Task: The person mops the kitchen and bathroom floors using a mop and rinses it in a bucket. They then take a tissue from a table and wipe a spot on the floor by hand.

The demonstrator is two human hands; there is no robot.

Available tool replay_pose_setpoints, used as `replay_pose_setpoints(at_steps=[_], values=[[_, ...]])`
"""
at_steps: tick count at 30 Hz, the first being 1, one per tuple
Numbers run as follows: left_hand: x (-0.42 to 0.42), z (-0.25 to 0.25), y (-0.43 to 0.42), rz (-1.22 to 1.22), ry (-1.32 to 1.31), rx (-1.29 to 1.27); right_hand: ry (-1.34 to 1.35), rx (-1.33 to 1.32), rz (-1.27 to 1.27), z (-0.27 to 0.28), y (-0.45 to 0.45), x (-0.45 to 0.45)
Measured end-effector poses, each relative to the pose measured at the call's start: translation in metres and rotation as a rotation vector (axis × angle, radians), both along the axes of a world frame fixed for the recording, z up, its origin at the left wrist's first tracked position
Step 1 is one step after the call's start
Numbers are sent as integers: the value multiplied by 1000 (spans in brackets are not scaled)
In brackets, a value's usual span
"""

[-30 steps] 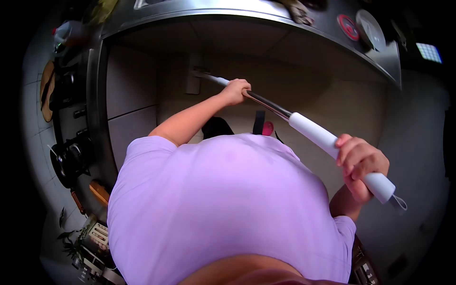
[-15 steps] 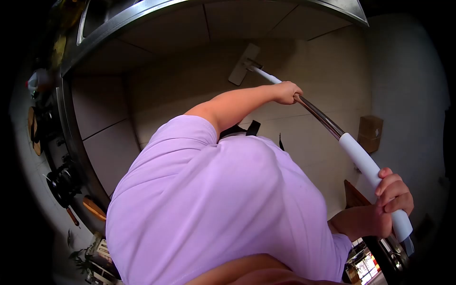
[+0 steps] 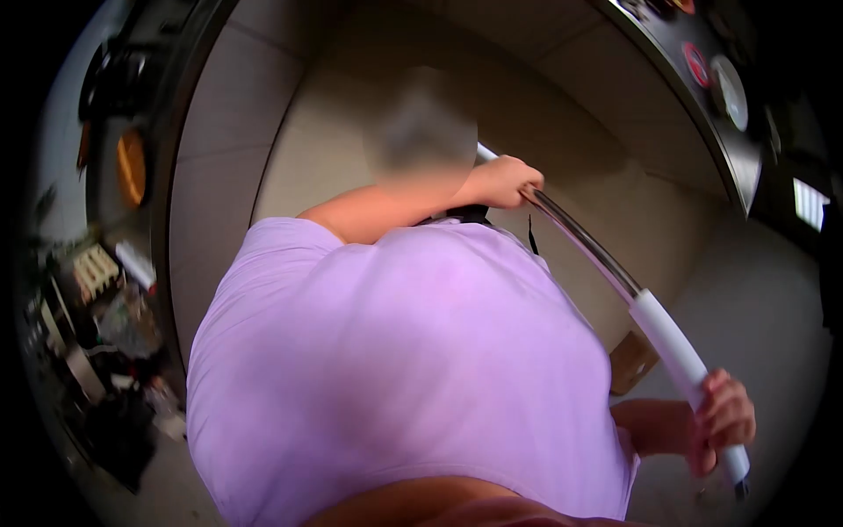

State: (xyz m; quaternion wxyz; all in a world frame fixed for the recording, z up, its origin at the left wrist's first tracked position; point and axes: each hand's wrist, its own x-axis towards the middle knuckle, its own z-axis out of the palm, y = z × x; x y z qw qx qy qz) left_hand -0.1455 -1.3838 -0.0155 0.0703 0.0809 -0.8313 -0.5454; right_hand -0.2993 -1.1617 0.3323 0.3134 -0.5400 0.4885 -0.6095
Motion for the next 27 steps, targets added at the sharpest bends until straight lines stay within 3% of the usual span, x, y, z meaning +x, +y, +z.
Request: replay_pose_setpoints(at_steps=[3, 8, 10, 13, 15, 18, 27], values=[[34, -3, 5, 234, -32, -52, -32, -4, 292, -10, -34, -32], [180, 3, 25, 619, -69, -54, -122, -14, 551, -24, -95, 71], [255, -18, 21, 629, -179, -93, -140, 43, 661, -45, -113, 111], [288, -42, 46, 708, -164, -80, -102, 70, 801, -71, -143, 150], [279, -51, 50, 864, -124, -158, -166, 54, 846, -76, -140, 143], [243, -52, 57, 853, -192, -192, -141, 82, 849, -81, -117, 113], [8, -52, 72, 537, -61, -216, -78, 57, 421, -66, 1, -68]])
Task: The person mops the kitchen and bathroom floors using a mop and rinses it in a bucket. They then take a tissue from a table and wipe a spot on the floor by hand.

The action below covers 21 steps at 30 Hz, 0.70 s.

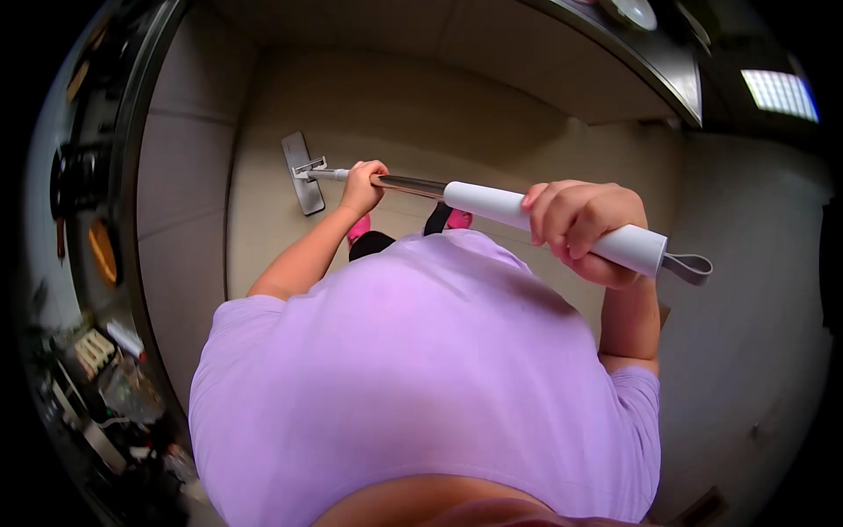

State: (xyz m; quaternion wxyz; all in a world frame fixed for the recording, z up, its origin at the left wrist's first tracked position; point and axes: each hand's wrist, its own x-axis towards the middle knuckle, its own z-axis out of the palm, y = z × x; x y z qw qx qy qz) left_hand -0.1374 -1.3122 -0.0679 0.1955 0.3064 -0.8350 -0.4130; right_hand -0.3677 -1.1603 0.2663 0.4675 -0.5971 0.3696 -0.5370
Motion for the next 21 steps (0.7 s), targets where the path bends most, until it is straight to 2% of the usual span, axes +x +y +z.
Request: replay_pose_setpoints(at_steps=[4, 9, 15, 17, 21], values=[[-125, -4, 23, -194, 4, 13, 10, 56, -307, 2, 73, -75], [-259, 10, 65, -434, -12, 50, 14, 53, -548, 11, 144, -150], [-367, 3, 95, -661, -54, 85, 37, 84, -877, 15, 193, -196], [-399, 3, 111, -691, 31, 62, 15, 85, -948, 26, 200, -196], [-426, 12, 120, -814, -1, 96, -12, 98, -1043, 30, 216, -204]])
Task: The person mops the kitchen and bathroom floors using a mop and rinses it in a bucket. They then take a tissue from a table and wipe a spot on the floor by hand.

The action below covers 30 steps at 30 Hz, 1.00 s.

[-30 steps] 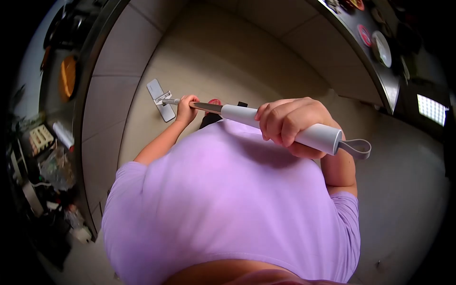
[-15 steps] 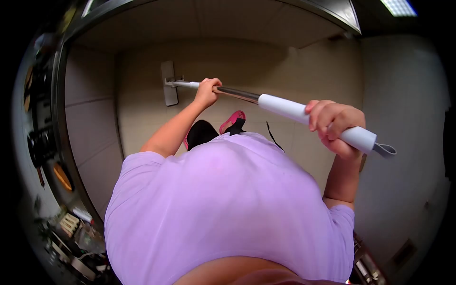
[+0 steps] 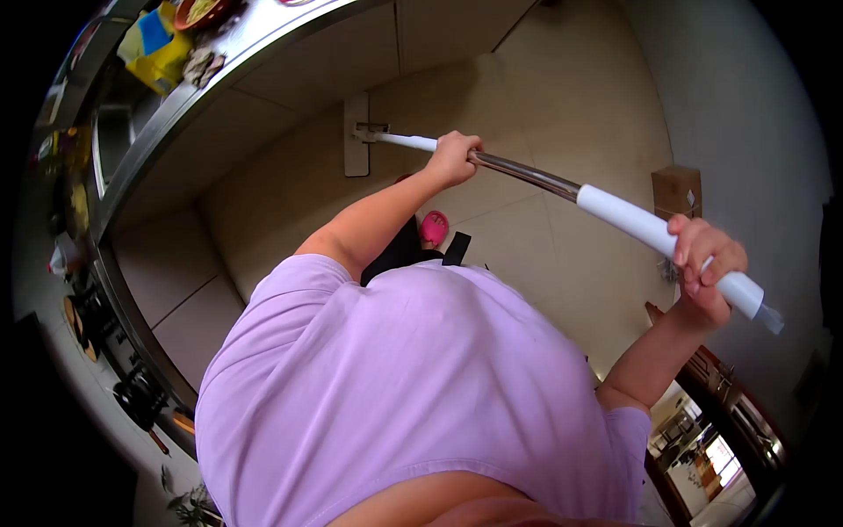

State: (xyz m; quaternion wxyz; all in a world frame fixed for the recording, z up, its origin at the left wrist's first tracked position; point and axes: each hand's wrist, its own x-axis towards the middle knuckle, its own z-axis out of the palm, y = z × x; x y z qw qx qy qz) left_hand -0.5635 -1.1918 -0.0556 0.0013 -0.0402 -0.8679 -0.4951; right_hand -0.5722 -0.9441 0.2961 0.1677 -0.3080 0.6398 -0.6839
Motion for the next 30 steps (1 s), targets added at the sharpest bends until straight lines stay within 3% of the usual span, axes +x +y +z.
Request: replay_pose_setpoints(at_steps=[4, 8, 10, 16, 18, 20, 23, 27, 30], values=[[-25, 36, 27, -188, -30, -31, -7, 4, -152, 12, 30, 5], [-68, 33, 71, -462, -25, -107, 54, -8, -373, 10, 67, 17], [-79, 9, 114, -528, 10, -150, 61, 37, -463, 19, 87, 26], [-93, -9, 116, -700, 81, -241, 100, 74, -649, -2, 84, 57], [-100, -9, 117, -837, -40, -117, 76, 103, -775, -5, 72, 78], [-98, -10, 126, -922, -33, -150, 65, 117, -901, -7, 55, 78], [-122, 11, 104, -1035, -132, -132, 121, 98, -865, 1, 47, 75], [-131, 49, 94, -1074, 28, -174, 236, 170, -786, 23, 31, 83], [-138, 46, 98, -1071, 39, -228, 245, 177, -768, 19, 34, 86]])
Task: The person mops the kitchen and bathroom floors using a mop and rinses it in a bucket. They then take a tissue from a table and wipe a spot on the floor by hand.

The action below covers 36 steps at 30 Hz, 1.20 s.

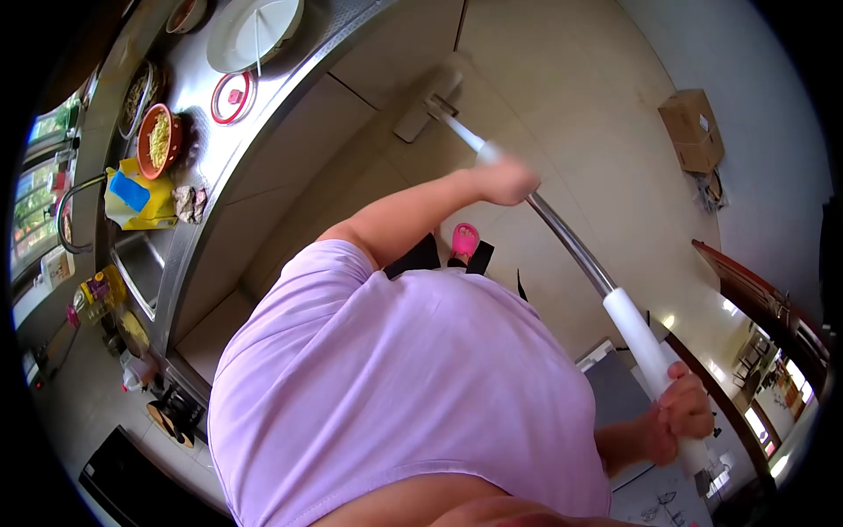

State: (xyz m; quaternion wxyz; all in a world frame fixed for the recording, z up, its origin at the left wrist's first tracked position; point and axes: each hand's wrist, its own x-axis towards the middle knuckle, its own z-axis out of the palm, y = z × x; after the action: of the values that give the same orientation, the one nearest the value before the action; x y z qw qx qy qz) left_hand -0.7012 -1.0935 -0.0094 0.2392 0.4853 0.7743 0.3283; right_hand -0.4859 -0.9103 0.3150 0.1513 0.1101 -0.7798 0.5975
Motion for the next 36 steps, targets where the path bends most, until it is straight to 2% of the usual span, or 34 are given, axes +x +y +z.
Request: replay_pose_setpoints(at_steps=[2, 3, 6, 7, 8, 10, 14, 19, 24, 26, 29, 30, 31, 32, 33, 35, 36], values=[[-20, -5, -15, 74, 12, -43, 6, 12, -61, -20, -4, -13], [-32, -13, -21, 70, -23, -35, 28, -82, -185, -31, -9, -16], [-35, -28, -18, 56, -64, -24, -1, -189, -156, -30, -22, -36], [-30, -35, -14, 49, -91, 12, -42, -79, -170, -29, -25, -39], [-30, -42, -14, 60, -108, 43, -42, -79, -170, -30, -24, -37], [-25, -40, -6, 119, -145, 48, -59, -152, -201, -27, -17, -29], [12, -14, 18, 15, -187, 73, -120, -295, -110, 1, 6, -4], [54, 19, 39, -92, -294, 110, -110, -80, -283, 40, 10, 32], [56, 37, 47, -208, -296, 88, -40, 17, -311, 62, -3, 47], [46, 45, 53, -301, -403, 166, -1, 47, -348, 67, -5, 53], [11, 48, 66, -477, -291, 285, 115, -3, -423, 68, -4, 61], [-3, 43, 72, -512, -232, 361, 212, 126, -572, 61, -6, 47], [-18, 40, 75, -472, -220, 374, 314, 260, -718, 52, -10, 31], [-33, 38, 75, -434, -208, 385, 288, 294, -922, 44, -26, 8], [-47, 38, 74, -363, -183, 304, 275, 350, -940, 38, -33, -12], [-69, 29, 72, -233, -103, 192, 360, 385, -729, 21, -13, -35], [-79, 21, 71, -170, -49, 163, 272, 365, -686, 14, -2, -46]])
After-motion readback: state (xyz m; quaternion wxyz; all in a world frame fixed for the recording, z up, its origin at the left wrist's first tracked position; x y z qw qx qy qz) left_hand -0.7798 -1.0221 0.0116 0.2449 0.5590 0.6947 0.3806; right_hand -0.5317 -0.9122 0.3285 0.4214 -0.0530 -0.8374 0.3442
